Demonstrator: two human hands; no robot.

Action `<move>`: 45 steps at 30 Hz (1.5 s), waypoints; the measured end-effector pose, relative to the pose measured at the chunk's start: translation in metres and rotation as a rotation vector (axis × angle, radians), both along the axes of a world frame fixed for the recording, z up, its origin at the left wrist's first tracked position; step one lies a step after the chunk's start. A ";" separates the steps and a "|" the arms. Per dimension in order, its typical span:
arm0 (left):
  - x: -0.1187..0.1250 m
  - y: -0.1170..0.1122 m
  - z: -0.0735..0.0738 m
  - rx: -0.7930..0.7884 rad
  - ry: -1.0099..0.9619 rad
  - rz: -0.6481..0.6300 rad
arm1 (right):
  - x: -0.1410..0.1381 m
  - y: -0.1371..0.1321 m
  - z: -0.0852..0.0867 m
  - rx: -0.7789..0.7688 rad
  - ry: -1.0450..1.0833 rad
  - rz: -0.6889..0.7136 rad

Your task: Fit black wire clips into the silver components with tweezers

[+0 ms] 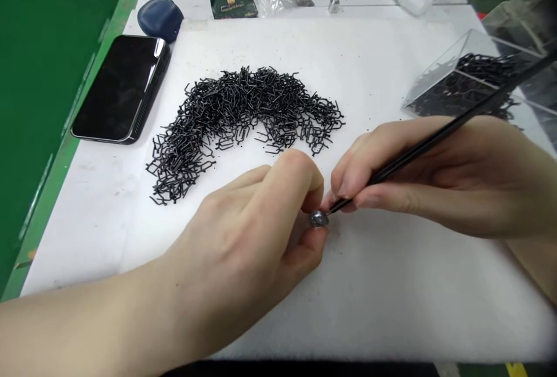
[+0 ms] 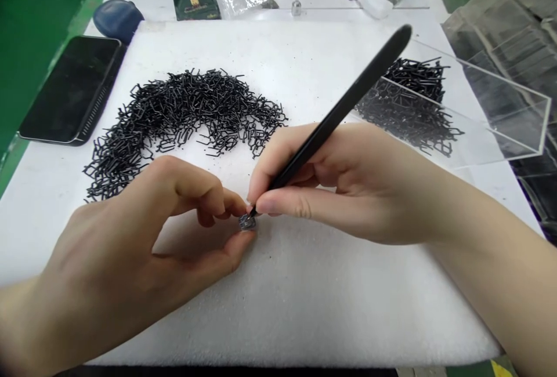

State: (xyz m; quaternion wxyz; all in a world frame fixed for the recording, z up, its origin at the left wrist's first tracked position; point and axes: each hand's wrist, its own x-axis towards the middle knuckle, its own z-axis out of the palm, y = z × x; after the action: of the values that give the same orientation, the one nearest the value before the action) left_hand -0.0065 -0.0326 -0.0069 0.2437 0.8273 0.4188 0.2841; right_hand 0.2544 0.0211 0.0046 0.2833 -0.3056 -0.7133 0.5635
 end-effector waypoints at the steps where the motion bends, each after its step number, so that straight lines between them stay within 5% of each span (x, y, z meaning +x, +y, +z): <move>1: 0.000 0.001 0.000 0.002 -0.013 -0.010 | 0.000 0.000 0.000 0.001 0.005 0.004; 10: 0.001 -0.002 0.012 0.005 0.073 0.006 | 0.001 -0.001 -0.002 0.020 0.001 0.023; 29: -0.001 -0.003 0.012 0.035 0.056 0.004 | 0.007 -0.001 -0.007 0.016 0.010 0.017; 37: -0.002 0.003 0.007 0.001 0.032 -0.013 | 0.005 -0.001 -0.008 0.179 -0.060 -0.314; 45: 0.000 0.006 0.007 -0.013 0.050 -0.007 | 0.005 0.004 -0.003 0.212 -0.142 -0.268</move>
State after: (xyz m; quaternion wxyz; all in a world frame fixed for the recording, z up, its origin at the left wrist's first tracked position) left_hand -0.0067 -0.0265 0.0006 0.2396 0.8340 0.4238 0.2597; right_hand 0.2590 0.0251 0.0018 0.3356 -0.4053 -0.7396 0.4196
